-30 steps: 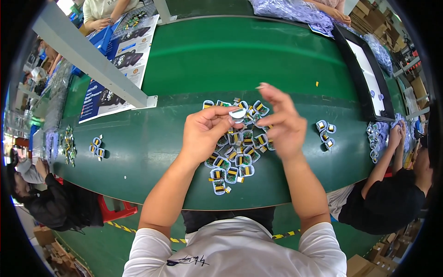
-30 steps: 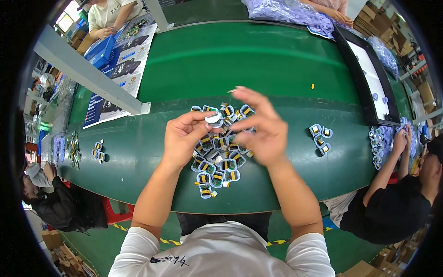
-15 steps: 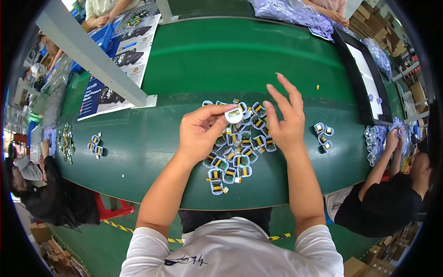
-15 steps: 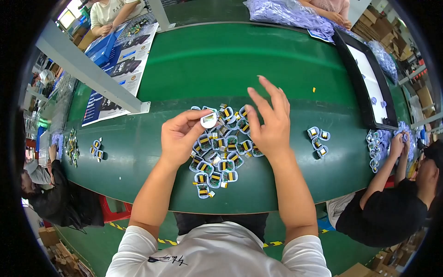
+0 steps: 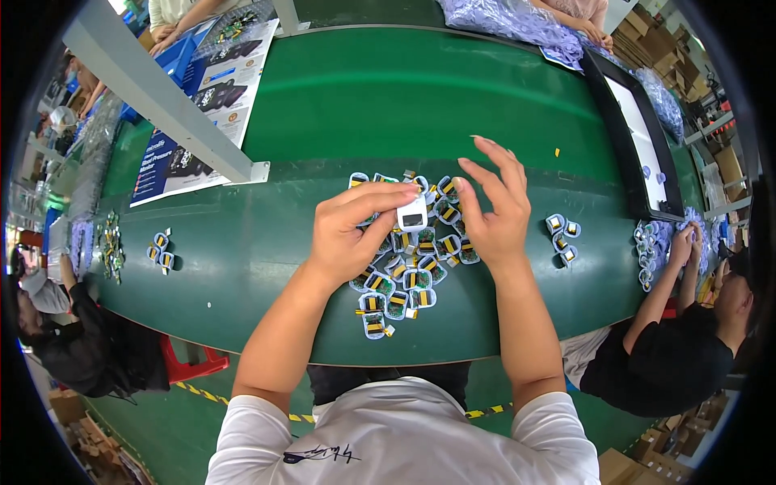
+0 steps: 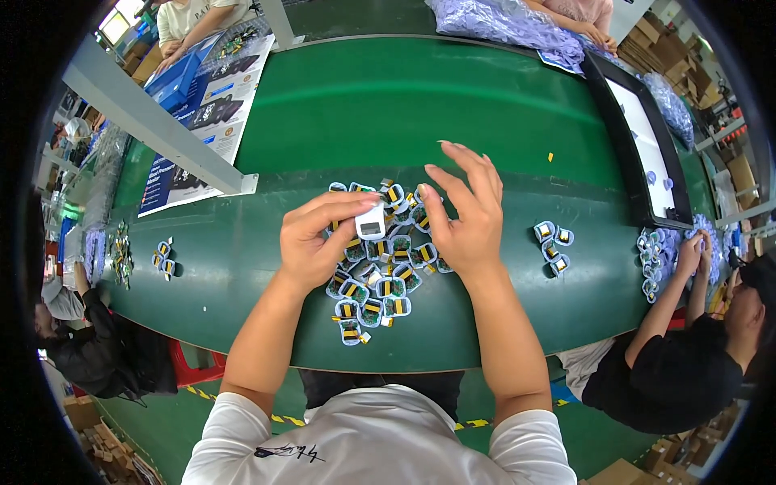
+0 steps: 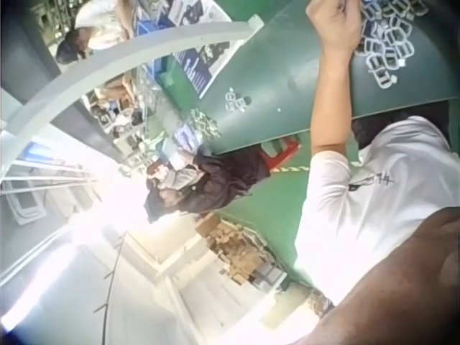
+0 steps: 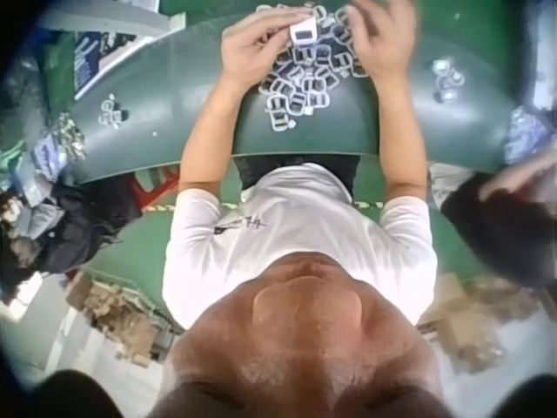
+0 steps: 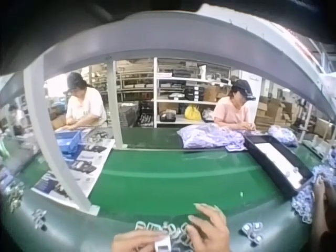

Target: Assembling small electronic components by manually sticking adhesive parts onto circuit boards at a factory workbench.

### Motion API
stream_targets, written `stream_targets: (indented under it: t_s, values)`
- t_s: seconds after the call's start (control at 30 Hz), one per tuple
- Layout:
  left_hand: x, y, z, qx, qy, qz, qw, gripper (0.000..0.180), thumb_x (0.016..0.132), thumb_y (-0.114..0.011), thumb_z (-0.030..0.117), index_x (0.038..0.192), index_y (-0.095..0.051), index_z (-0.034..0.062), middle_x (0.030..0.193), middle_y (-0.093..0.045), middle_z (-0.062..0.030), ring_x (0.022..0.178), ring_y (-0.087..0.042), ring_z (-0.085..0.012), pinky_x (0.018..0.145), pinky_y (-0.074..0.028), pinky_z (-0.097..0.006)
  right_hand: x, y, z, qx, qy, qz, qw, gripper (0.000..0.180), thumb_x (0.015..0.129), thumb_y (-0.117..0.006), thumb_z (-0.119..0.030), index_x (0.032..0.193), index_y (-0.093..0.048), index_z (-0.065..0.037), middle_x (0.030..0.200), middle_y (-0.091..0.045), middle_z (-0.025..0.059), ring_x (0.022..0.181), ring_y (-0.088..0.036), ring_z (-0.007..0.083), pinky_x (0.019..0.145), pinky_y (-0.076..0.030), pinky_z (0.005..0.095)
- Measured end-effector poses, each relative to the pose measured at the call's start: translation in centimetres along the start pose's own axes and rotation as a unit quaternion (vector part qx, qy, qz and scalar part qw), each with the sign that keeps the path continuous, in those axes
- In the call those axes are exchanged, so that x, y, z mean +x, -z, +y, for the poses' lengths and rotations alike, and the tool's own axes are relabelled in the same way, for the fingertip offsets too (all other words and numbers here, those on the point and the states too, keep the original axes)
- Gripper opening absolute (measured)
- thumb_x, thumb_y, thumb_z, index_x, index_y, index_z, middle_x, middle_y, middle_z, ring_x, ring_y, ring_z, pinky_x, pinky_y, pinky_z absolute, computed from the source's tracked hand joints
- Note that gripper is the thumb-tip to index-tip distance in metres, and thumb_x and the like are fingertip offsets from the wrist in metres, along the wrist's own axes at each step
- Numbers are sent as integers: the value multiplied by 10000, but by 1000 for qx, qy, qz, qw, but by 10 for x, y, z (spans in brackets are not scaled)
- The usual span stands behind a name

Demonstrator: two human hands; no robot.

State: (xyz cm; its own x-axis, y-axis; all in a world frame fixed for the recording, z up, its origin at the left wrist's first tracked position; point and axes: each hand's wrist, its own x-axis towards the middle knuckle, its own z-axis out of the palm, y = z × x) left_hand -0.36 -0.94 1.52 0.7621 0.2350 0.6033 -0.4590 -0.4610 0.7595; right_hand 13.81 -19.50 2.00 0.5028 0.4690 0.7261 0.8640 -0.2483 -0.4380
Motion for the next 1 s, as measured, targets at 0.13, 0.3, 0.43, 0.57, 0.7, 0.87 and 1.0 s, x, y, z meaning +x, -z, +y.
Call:
stream_targets:
  t_s: [0.13, 0.3, 0.43, 0.57, 0.7, 0.87, 1.0]
  values:
    - [0, 0, 0, -4, 5, -2, 1000, 263, 893, -682, -122, 1120, -768, -24, 1163, -769, -199, 1095, -754, -300, 945, -601, -377, -1, 0, 1, 0, 6, -3, 1000, 229, 867, -774, -29, 1095, -778, -4, 1364, -685, 156, 1287, -620, 366, 1098, -470, 469]
    - [-1, 1, 0, -7, 11, -2, 1000, 280, 891, -671, -124, 1134, -768, -24, 1192, -759, -207, 1117, -743, -300, 960, -591, -379, -1, 1, -3, -11, 6, -16, 1000, 271, 873, -770, -38, 1143, -766, -13, 1355, -691, 148, 1264, -643, 344, 1137, -437, 513]
    - [-2, 1, -2, -22, 46, 5, 999, 288, 892, -671, -116, 1146, -769, -21, 1220, -750, -208, 1138, -728, -291, 974, -578, -382, -2, 2, -8, -21, 12, -16, 1000, 306, 878, -763, -45, 1183, -752, -22, 1349, -695, 143, 1256, -651, 331, 1151, -419, 530]
    - [-3, 2, -2, -28, 51, 4, 998, 289, 892, -673, -114, 1147, -770, -20, 1225, -750, -202, 1138, -726, -291, 979, -575, -384, -2, 1, -12, -4, 32, -26, 999, 311, 879, -748, -42, 1190, -747, -24, 1329, -702, 137, 1251, -656, 324, 1146, -422, 533]
    - [-3, 3, -4, -20, 37, 6, 999, 286, 891, -677, -112, 1145, -772, -18, 1219, -754, -197, 1134, -728, -289, 979, -574, -383, -1, 3, -16, 39, 65, -31, 997, 300, 873, -733, -27, 1172, -749, -27, 1290, -716, 131, 1231, -668, 322, 1141, -426, 534]
    - [-1, 3, -4, -3, 10, 8, 1000, 279, 885, -690, -104, 1135, -775, -15, 1195, -763, -193, 1110, -740, -286, 967, -579, -381, -2, 2, -16, 47, 78, -30, 995, 291, 862, -727, -25, 1151, -754, -33, 1283, -718, 136, 1220, -673, 330, 1134, -433, 538]
    - [0, 1, -3, -1, 9, 21, 1000, 291, 864, -690, -125, 1106, -786, 5, 1177, -771, -165, 1080, -757, -280, 929, -604, -367, -3, 4, -18, 72, 95, -33, 992, 300, 859, -727, -42, 1157, -755, -38, 1299, -711, 150, 1221, -672, 344, 1127, -437, 546]
